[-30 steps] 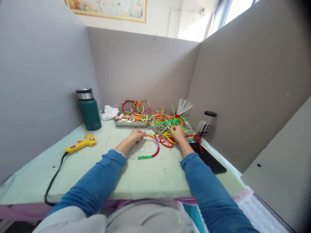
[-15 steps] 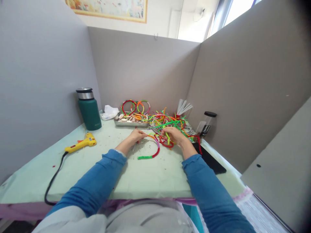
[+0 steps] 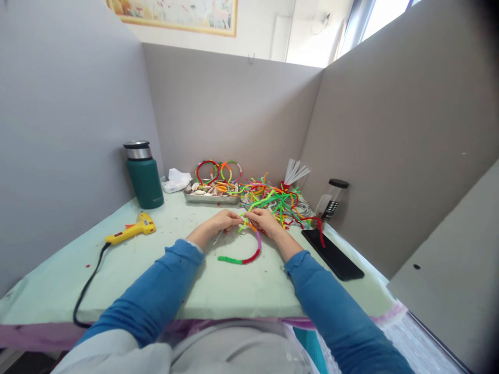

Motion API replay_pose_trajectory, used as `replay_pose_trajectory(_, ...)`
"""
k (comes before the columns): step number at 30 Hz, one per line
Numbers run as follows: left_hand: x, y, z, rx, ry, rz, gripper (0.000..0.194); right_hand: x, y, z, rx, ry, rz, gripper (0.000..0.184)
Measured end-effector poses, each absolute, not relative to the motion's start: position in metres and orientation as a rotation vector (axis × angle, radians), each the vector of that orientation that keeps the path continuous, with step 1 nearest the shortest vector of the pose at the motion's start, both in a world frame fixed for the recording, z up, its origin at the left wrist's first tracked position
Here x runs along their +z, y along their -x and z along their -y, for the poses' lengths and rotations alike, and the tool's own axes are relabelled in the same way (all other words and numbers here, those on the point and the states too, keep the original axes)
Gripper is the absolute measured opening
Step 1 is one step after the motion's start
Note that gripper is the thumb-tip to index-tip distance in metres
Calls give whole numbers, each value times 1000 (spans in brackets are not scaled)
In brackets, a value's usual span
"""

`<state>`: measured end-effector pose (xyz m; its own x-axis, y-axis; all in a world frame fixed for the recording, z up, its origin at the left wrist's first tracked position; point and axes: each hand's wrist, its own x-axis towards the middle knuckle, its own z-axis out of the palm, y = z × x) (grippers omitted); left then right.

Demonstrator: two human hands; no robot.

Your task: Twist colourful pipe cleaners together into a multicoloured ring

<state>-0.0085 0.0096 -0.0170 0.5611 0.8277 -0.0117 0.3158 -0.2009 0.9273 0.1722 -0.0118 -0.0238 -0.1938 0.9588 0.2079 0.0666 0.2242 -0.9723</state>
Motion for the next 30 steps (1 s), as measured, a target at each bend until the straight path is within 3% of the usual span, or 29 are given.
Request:
replay_pose_trajectory(19, -19, 5, -10, 623, -1843, -988, 35, -26, -173, 5, 966, 1004, 1394, 37)
replay_pose_trajectory(30, -12, 4, -5, 569, -1869, -982, 31, -21, -186, -2, 981, 944, 1153, 26)
